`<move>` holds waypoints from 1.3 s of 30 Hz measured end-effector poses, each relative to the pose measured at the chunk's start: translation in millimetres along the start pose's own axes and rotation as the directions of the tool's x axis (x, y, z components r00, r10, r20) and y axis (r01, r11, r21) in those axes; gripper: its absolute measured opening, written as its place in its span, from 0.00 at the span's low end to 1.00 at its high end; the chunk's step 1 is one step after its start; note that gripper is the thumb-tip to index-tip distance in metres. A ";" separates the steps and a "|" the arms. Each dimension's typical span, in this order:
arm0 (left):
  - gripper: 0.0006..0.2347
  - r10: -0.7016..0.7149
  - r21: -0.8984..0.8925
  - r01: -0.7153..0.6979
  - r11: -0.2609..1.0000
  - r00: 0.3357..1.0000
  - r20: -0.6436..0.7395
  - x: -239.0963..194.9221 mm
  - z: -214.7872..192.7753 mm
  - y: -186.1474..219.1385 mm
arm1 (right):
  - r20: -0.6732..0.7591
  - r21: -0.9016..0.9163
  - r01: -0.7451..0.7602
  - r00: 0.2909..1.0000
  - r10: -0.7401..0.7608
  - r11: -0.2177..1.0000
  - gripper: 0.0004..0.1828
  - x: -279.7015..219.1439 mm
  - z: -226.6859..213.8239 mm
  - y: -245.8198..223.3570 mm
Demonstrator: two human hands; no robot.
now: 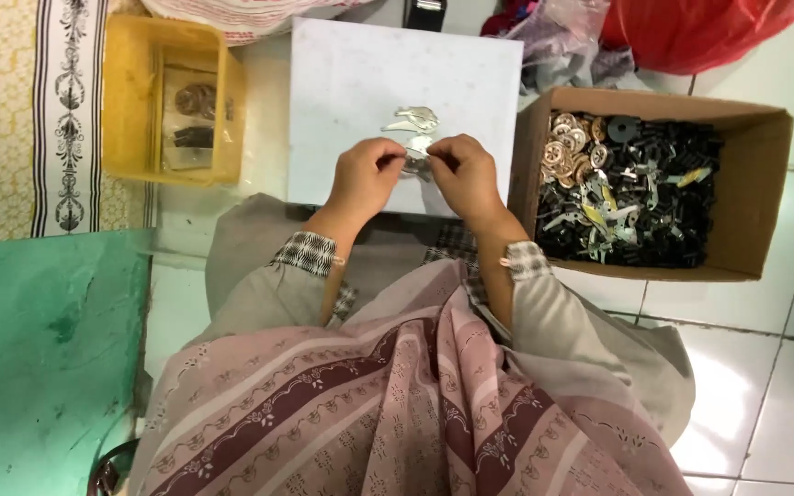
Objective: The person selects small metal hardware pieces from a cardboard box and places them into a clear plastic bag. They then seal the bag and place it into a yellow plastic container. The person repeats this process with another set of hardware pieces.
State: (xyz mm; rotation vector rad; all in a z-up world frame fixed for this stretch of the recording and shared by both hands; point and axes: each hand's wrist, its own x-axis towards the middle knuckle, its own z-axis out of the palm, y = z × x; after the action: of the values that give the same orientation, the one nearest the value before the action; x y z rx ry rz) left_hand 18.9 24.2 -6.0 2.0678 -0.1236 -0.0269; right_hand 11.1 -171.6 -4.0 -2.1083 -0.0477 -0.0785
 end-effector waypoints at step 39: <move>0.05 0.289 0.328 -0.327 0.886 0.944 0.160 -133.7 -120.6 2.0 | -0.005 -0.089 0.165 0.986 -0.166 0.982 0.06 -91.6 22.9 -38.3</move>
State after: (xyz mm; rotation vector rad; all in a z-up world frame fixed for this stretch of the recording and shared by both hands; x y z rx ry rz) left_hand -105.6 141.9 49.2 2.3794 -0.5600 0.0872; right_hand -82.0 -132.5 10.1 -2.1886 -0.2160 -0.1971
